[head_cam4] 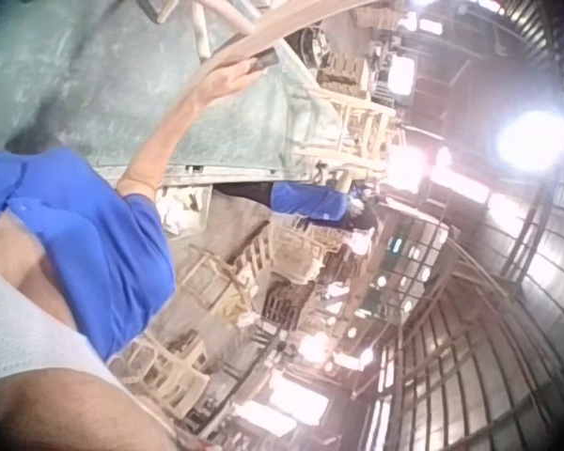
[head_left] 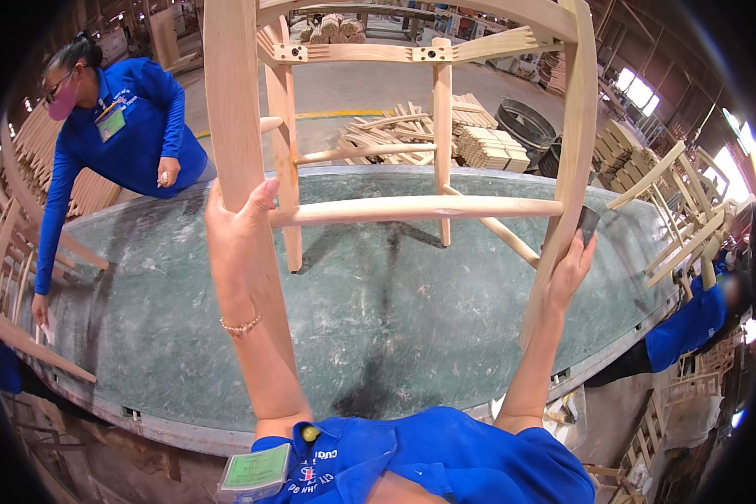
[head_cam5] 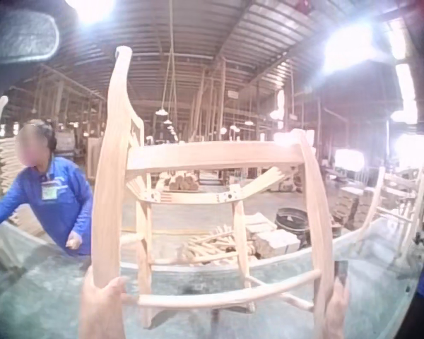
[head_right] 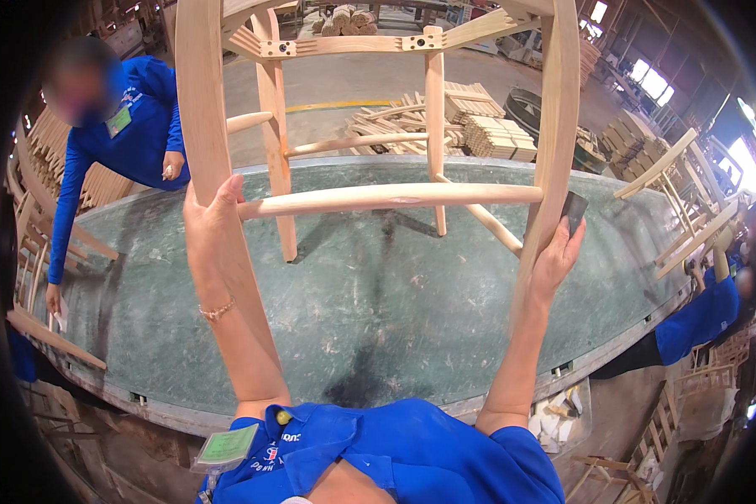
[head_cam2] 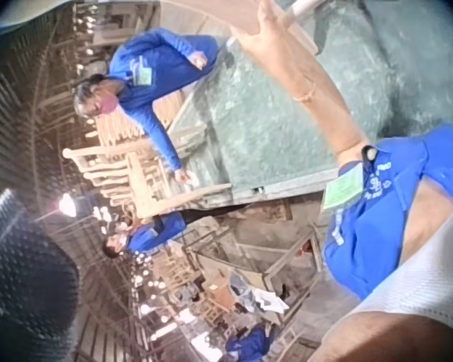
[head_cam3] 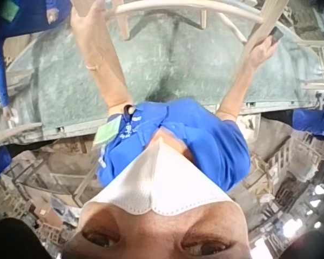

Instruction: The person sands the legs and frame of a wooden chair using a sanding block. They rotate the chair to access different sides and continue sanding multiple chairs in sequence on a factory workbench.

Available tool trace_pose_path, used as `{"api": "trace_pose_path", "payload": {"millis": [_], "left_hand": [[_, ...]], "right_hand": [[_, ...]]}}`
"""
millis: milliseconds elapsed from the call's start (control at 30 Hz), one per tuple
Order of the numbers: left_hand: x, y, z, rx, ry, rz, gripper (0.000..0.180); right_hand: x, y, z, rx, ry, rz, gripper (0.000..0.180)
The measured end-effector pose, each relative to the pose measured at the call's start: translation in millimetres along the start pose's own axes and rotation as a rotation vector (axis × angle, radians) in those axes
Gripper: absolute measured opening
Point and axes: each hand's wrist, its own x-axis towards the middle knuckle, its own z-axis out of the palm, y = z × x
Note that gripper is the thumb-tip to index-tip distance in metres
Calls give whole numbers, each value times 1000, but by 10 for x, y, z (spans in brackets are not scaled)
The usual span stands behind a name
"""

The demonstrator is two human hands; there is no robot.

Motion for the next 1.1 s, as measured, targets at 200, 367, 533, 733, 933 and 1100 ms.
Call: {"api": "trace_pose_path", "payload": {"millis": [200,367,533,733,933,1100], "left_hand": [[489,-224,41,23,-29,-50,43],[910,-354,21,92,-117,-25,52],[1164,-320,177,99,-207,-38,53],[1826,-715,12,174,-205,-135,55],[2112,-1022,276,39,-291,-277,53],[2575,-1228,281,50,-119,-502,47]], "right_hand": [[391,155,209,-165,-1,-106,34],[669,124,518,-220,-105,-222,33],[924,134,751,-256,-129,-264,34],[1265,260,1062,-240,-200,-317,37],[1630,509,1240,-219,-256,-226,37],[1884,778,1777,49,-346,-27,32]]}}
